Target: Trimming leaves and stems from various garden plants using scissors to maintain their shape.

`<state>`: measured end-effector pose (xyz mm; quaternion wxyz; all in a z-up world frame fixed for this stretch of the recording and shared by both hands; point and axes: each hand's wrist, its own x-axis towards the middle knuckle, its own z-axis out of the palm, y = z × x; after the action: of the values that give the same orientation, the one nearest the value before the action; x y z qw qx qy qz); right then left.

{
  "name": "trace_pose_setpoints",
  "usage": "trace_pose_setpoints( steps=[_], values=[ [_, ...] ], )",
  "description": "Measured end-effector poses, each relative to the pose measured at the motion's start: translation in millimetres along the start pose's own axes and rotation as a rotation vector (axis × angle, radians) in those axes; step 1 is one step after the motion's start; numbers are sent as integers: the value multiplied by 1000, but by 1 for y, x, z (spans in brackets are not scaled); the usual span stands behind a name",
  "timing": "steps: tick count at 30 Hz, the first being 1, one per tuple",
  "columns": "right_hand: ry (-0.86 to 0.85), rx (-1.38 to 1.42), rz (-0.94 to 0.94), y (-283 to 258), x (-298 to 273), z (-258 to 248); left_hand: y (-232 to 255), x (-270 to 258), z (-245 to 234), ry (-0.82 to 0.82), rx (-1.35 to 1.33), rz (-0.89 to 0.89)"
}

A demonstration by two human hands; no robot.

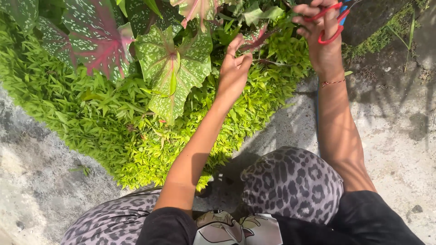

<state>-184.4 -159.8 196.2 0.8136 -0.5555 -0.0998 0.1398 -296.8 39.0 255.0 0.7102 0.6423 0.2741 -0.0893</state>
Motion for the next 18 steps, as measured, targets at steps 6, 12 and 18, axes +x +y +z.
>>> trace_pose_setpoints(
  steps=[6, 12, 18],
  values=[
    [-118, -56, -4, 22, -4, 2, 7, -40, -53, 257, 242, 37],
    [-211, -128, 28, 11, -4, 24, -23, -38, -85, 533, 198, 302],
    [-296, -150, -32, 1, -9, 43, 33, -71, -63, 145, 503, -111]
  ],
)
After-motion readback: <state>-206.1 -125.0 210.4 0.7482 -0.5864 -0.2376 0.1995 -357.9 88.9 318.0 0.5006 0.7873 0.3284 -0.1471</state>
